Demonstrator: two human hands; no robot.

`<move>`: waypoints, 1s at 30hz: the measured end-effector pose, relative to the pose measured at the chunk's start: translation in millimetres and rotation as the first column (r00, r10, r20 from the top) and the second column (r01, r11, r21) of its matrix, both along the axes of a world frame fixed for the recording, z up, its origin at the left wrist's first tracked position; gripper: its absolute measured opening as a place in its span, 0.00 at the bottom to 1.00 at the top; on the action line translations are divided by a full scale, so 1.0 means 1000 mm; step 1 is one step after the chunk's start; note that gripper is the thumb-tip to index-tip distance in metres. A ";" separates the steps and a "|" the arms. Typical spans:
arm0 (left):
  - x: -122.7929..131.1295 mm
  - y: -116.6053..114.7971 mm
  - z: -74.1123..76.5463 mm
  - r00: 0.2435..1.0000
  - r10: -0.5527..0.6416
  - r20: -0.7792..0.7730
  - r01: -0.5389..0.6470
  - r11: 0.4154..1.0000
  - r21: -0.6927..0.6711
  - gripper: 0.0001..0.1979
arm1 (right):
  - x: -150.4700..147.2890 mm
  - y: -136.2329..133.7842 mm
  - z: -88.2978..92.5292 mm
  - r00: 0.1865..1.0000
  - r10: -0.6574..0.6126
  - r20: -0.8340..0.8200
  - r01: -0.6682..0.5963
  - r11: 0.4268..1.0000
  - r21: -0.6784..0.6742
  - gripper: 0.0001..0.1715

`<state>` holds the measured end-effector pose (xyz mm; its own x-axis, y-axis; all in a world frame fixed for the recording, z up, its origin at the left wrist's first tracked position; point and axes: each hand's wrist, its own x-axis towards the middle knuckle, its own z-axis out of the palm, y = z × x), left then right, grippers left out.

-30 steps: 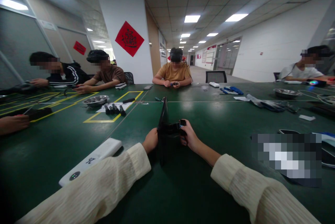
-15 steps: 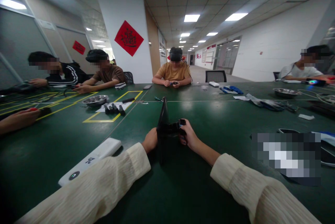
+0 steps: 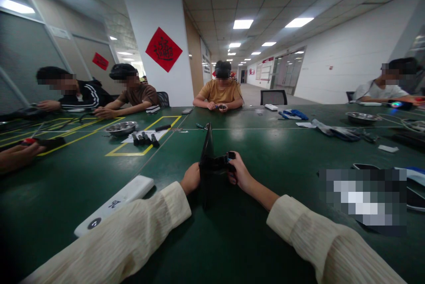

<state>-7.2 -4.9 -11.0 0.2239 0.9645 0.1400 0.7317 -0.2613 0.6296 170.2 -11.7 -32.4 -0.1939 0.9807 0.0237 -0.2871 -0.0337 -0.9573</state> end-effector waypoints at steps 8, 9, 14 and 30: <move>0.000 0.002 -0.002 0.996 -0.005 0.084 0.008 0.999 -0.033 0.22 | -0.002 0.000 0.000 1.000 -0.015 0.005 0.015 1.000 0.003 0.23; 0.000 0.003 -0.002 0.996 -0.002 0.091 0.006 0.999 -0.040 0.22 | -0.002 0.001 0.000 1.000 -0.018 0.004 0.018 1.000 0.001 0.23; 0.001 0.003 -0.002 0.994 0.036 0.102 -0.031 0.998 -0.049 0.22 | -0.002 0.001 0.000 1.000 -0.020 0.007 0.020 1.000 -0.006 0.24; -0.002 0.002 -0.001 0.999 -0.015 0.041 0.015 1.000 0.014 0.19 | -0.002 0.000 0.001 1.000 -0.020 0.000 0.020 1.000 0.007 0.24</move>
<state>-9.3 -3.0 -11.9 0.2323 0.9590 0.1621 0.7012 -0.2806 0.6555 167.8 -12.0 -31.6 -0.1746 0.9842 0.0308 -0.2876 -0.0211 -0.9575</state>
